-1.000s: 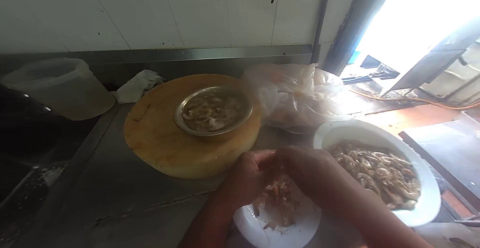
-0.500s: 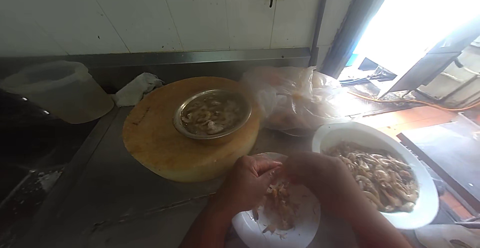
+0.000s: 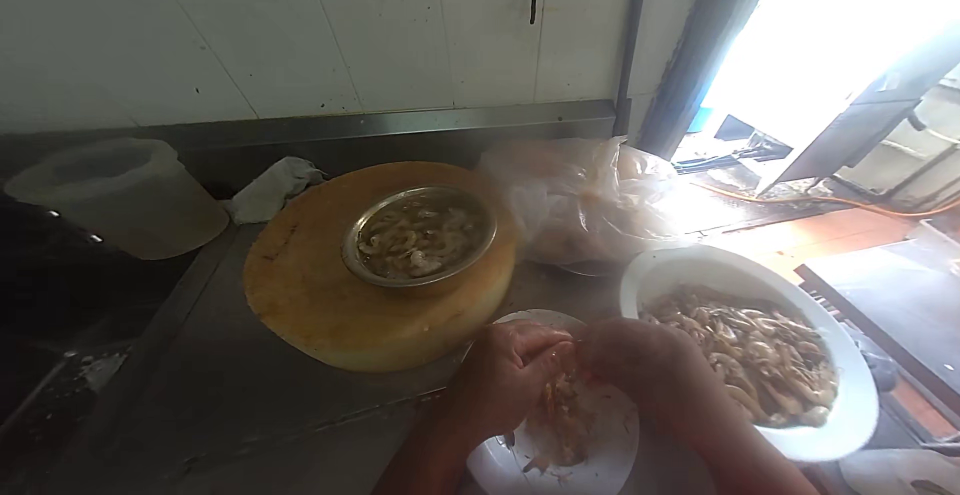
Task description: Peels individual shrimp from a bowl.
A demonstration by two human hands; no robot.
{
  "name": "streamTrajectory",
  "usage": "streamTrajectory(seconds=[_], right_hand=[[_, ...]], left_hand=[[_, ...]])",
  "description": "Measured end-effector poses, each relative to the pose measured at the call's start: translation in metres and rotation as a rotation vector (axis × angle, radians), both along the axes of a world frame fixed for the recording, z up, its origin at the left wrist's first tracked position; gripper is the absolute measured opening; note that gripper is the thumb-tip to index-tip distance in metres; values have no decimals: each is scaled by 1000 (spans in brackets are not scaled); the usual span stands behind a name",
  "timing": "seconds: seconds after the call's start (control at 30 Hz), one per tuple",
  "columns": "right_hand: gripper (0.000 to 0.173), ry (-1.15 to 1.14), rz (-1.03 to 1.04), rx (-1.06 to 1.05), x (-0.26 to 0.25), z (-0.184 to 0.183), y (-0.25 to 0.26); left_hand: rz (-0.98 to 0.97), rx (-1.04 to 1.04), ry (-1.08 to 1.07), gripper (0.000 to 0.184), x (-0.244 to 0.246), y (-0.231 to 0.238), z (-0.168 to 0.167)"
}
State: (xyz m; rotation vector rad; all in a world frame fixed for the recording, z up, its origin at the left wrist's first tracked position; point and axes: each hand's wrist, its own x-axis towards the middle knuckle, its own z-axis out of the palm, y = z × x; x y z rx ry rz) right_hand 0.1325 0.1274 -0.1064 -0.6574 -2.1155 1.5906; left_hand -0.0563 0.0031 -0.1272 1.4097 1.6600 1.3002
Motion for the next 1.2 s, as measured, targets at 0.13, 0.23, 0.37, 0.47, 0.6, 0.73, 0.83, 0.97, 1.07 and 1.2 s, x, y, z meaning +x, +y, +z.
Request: streamTrajectory(seconds=[0.13, 0.23, 0.37, 0.47, 0.6, 0.73, 0.83, 0.97, 1.07, 1.2], right_hand=[[15, 98, 23, -20, -1, -1, 3], [15, 72, 21, -13, -1, -2, 4], [16, -24, 11, -29, -1, 1, 0], [16, -34, 20, -12, -1, 1, -2], [16, -11, 41, -14, 0, 2, -1], [16, -19, 41, -5, -1, 2, -1], [15, -5, 41, -8, -1, 1, -1], [17, 122, 67, -63, -1, -3, 0], [18, 172, 43, -145, 0, -4, -1], [19, 199, -35, -172, 4, -7, 1]], left_hand=[[11, 114, 40, 23, 0, 0, -3], [-32, 33, 61, 28, -2, -2, 3], [-21, -28, 42, 29, -3, -1, 4], [53, -15, 4, 28, -2, 0, 3], [31, -51, -83, 32, -7, 2, 3], [-58, -19, -114, 22, -6, 1, 2], [-46, 23, -78, 21, -4, 1, -1], [-10, 123, -80, 19, -3, 1, -2], [14, 182, -73, 18, -4, 1, -2], [30, 144, -50, 18, -15, -1, 0]])
